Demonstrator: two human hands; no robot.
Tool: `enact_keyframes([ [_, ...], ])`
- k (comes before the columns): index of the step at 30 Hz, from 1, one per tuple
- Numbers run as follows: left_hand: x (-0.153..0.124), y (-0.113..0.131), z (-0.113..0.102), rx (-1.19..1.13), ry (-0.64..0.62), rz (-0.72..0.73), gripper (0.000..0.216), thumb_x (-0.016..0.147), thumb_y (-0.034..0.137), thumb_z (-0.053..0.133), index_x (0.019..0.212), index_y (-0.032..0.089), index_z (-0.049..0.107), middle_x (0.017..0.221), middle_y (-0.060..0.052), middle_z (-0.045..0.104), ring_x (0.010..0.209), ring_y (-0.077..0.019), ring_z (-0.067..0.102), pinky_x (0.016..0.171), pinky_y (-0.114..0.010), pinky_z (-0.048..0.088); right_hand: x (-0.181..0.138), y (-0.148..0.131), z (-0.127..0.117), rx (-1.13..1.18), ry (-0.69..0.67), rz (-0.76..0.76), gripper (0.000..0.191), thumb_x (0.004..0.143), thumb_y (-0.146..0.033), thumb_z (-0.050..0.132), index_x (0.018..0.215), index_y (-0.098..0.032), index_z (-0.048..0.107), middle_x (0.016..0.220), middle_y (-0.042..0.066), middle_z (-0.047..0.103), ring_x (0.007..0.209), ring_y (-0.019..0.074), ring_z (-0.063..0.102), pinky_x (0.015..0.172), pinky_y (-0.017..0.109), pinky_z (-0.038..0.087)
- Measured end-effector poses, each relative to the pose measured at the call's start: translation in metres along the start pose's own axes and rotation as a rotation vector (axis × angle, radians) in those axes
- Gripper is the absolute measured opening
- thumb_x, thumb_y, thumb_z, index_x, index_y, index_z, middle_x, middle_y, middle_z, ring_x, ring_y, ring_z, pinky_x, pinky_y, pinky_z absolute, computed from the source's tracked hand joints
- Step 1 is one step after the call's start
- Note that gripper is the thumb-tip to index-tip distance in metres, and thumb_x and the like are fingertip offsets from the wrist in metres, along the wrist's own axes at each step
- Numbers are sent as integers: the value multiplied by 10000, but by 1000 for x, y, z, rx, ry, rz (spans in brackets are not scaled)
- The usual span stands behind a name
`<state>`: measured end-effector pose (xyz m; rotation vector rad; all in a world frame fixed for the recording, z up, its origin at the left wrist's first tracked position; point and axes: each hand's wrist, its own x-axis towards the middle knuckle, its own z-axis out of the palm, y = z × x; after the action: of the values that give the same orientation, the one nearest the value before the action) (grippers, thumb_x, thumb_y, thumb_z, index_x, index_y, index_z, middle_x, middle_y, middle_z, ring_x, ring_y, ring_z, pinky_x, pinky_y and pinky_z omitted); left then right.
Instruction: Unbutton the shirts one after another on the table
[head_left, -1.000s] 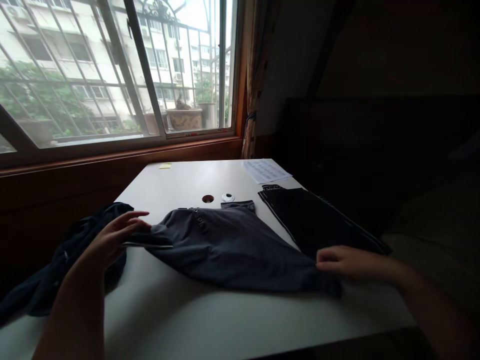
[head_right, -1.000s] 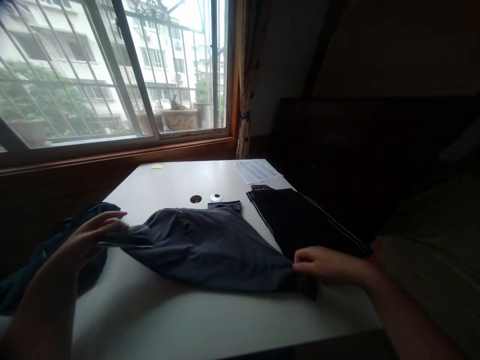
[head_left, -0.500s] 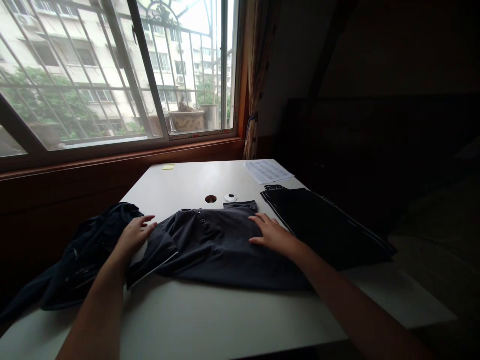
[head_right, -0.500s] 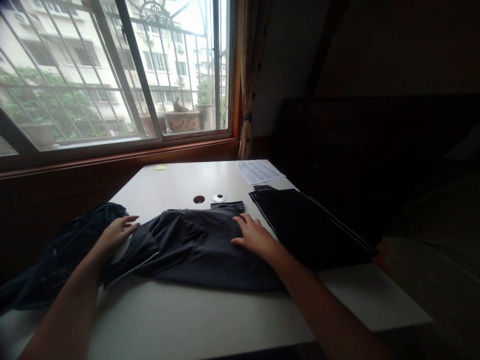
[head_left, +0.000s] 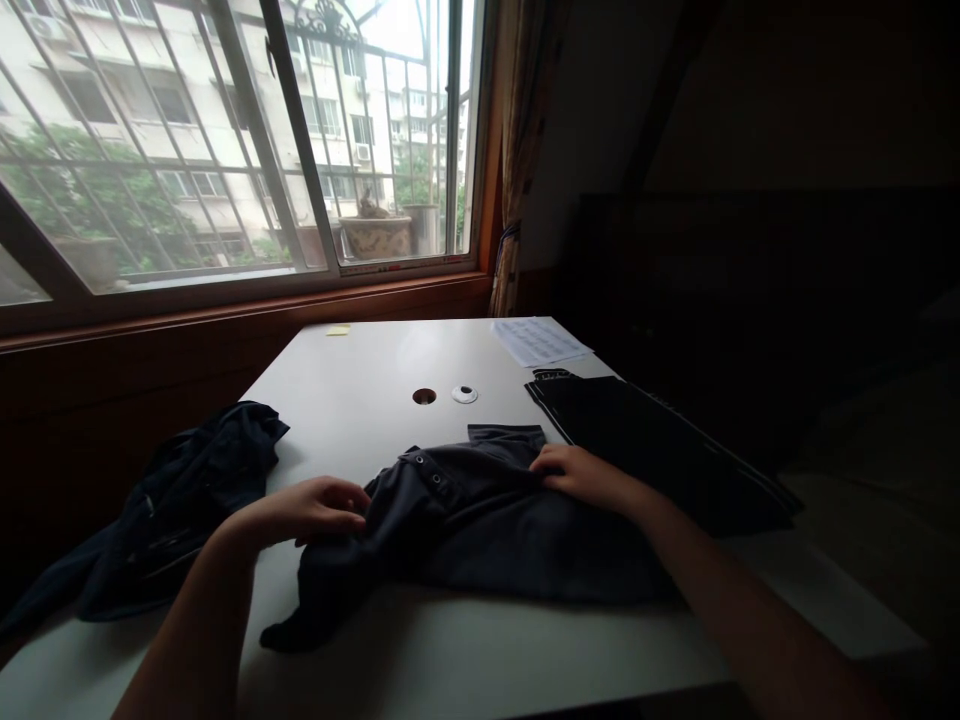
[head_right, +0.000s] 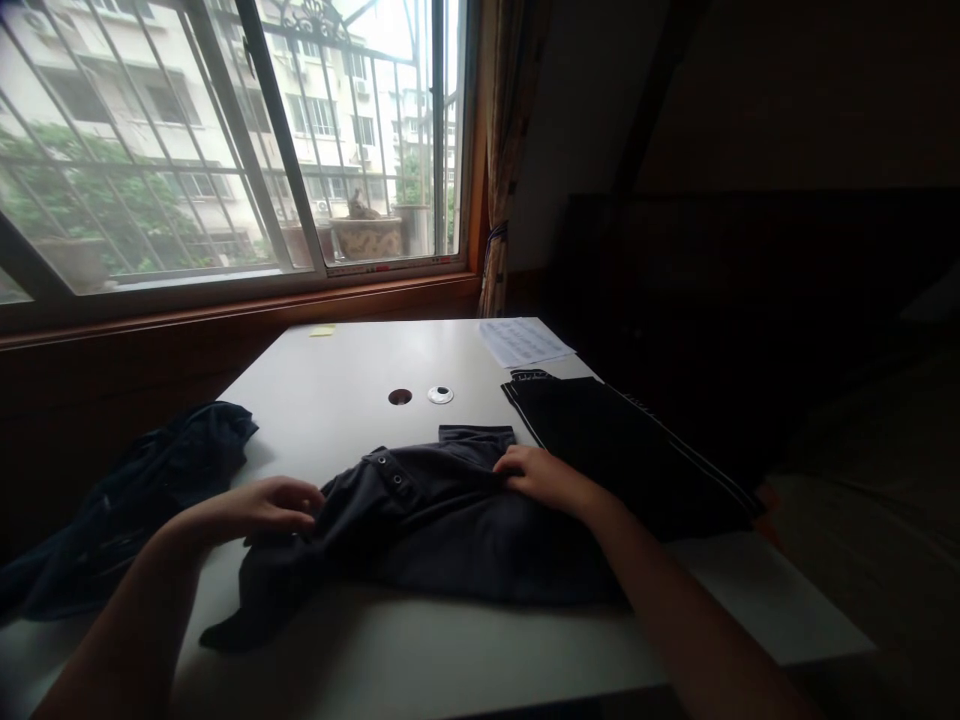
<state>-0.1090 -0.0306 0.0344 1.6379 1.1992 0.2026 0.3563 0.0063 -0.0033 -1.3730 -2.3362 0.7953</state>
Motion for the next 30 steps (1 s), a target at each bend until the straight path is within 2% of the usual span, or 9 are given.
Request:
enact_keyframes([
  [2,-2,11,5,26,-82,9,464,834,600,622,1050,203,729,781,-32,705,480,-118,493,425,-217,323,-6,7,-12,16,-52,19,196,748,-155,611,871,-204,755,905,52,662,915,224,646,876,349,512],
  [3,1,14,8,67,-57,29,459,859,608,582,1008,200,732,754,-28,695,481,-116,480,432,-217,320,-9,8,-17,8,-61,21,195,734,-146,608,855,-201,751,894,51,663,911,226,645,870,350,514],
  [6,19,17,19,176,242,127,454,875,610,547,853,192,723,719,-31,680,572,-152,542,521,-235,390,-10,2,-21,-50,-13,-18,225,715,-91,578,826,-205,736,911,53,670,934,229,634,905,370,500],
  [8,33,16,28,214,425,175,443,883,597,531,892,196,720,808,-53,705,687,-195,609,613,-265,446,-5,-12,-17,-85,57,-78,235,729,-59,563,812,-213,719,923,52,671,955,230,623,941,392,479],
  [10,43,16,36,235,506,191,440,887,582,522,955,194,718,905,-79,716,781,-227,641,681,-293,470,4,-31,-8,-97,138,-154,206,779,-62,571,817,-217,701,915,48,670,955,230,614,947,411,469],
  [13,47,16,45,245,419,196,422,882,557,540,1018,197,712,911,-73,709,800,-226,644,703,-296,471,21,-65,13,-55,260,-287,159,879,-120,590,938,-223,696,974,51,672,985,220,608,946,404,472],
  [19,40,17,55,260,164,192,339,875,497,592,1029,209,685,770,-6,665,685,-171,588,616,-251,422,47,-110,64,-71,224,-470,349,845,-329,751,1163,-241,638,1145,65,649,1075,234,586,955,382,488],
  [25,39,26,64,244,120,307,267,866,445,628,875,181,668,902,-32,636,772,-166,586,671,-250,454,47,-102,96,-121,191,-512,228,766,-163,762,939,-218,625,949,35,627,922,205,580,828,322,497],
  [30,37,30,68,146,96,281,303,845,454,671,978,188,616,881,-23,627,772,-169,571,669,-260,458,43,-94,97,-70,270,-591,248,745,-111,724,908,-217,569,918,28,589,860,188,559,764,296,485],
])
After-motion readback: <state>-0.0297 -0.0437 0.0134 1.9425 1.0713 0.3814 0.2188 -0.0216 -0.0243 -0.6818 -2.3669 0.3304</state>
